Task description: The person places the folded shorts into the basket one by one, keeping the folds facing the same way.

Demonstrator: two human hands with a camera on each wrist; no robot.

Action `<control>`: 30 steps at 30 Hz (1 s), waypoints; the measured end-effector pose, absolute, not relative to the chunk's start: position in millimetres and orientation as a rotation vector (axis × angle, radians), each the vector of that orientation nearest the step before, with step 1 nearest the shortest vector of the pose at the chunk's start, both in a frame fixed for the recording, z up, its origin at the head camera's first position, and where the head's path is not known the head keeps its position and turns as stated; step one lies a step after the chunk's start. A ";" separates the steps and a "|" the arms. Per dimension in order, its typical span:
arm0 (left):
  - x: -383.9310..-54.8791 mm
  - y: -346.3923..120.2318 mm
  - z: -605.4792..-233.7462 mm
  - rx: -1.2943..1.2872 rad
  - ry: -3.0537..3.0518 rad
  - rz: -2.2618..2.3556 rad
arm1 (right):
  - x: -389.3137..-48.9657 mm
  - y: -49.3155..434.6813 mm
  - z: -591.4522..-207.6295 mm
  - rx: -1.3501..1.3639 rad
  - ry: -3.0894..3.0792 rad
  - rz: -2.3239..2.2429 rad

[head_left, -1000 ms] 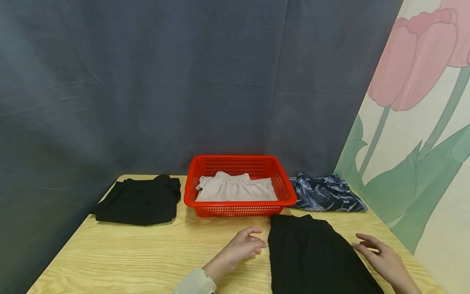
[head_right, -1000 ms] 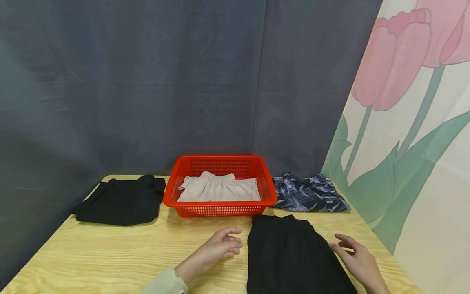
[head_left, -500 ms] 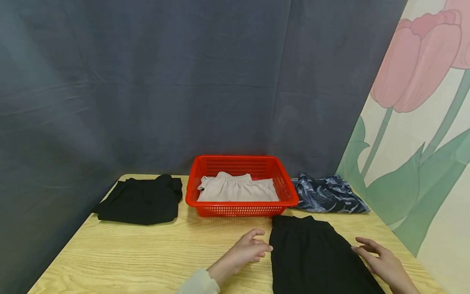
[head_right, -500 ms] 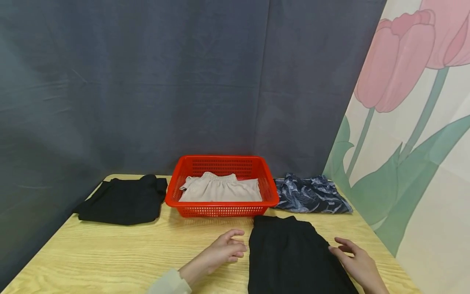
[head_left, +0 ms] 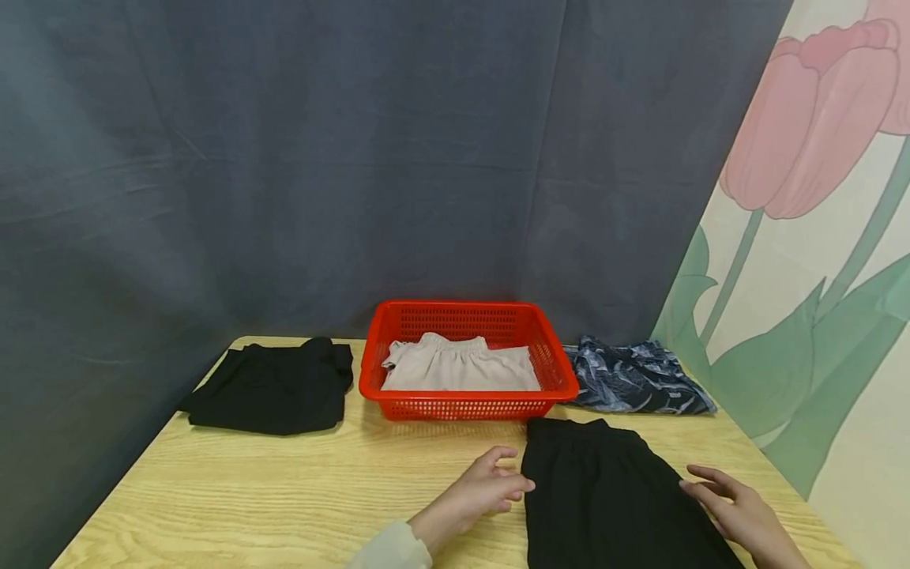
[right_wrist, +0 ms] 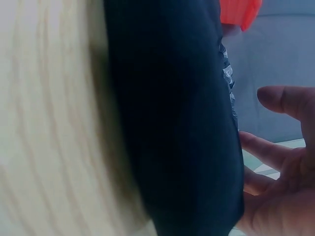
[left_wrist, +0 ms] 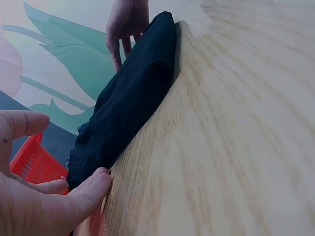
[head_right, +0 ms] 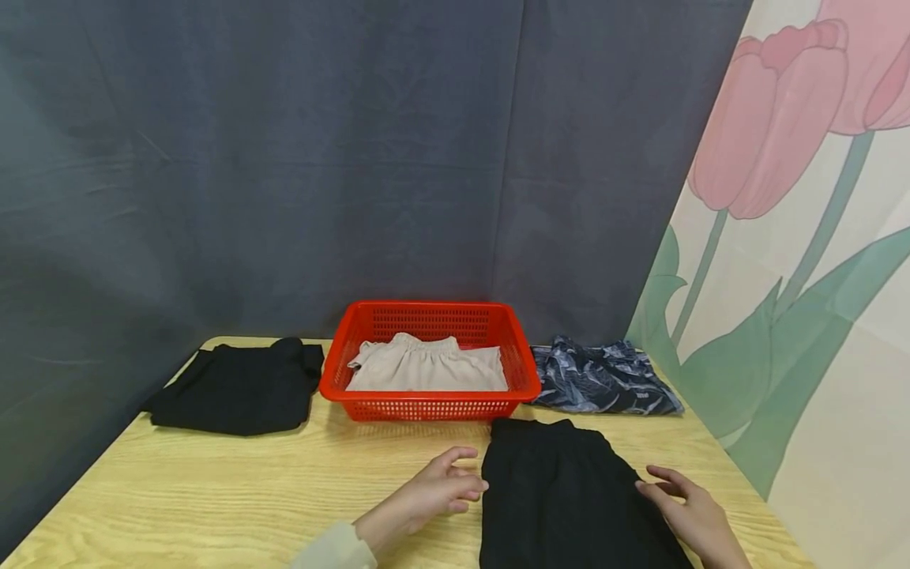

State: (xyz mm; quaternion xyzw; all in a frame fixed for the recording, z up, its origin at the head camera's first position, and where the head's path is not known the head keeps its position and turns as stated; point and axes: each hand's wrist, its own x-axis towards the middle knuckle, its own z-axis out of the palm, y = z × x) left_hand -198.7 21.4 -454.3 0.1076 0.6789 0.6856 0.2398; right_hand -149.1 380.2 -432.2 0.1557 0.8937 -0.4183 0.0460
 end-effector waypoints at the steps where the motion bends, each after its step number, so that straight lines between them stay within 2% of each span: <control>1: -198.5 22.3 -454.1 0.295 1.860 1.875 | -149.1 380.3 -432.2 0.480 2.718 -1.290; 30: -202.1 50.4 -449.2 0.244 1.766 1.859 | -152.8 377.1 -434.4 0.392 2.483 -1.522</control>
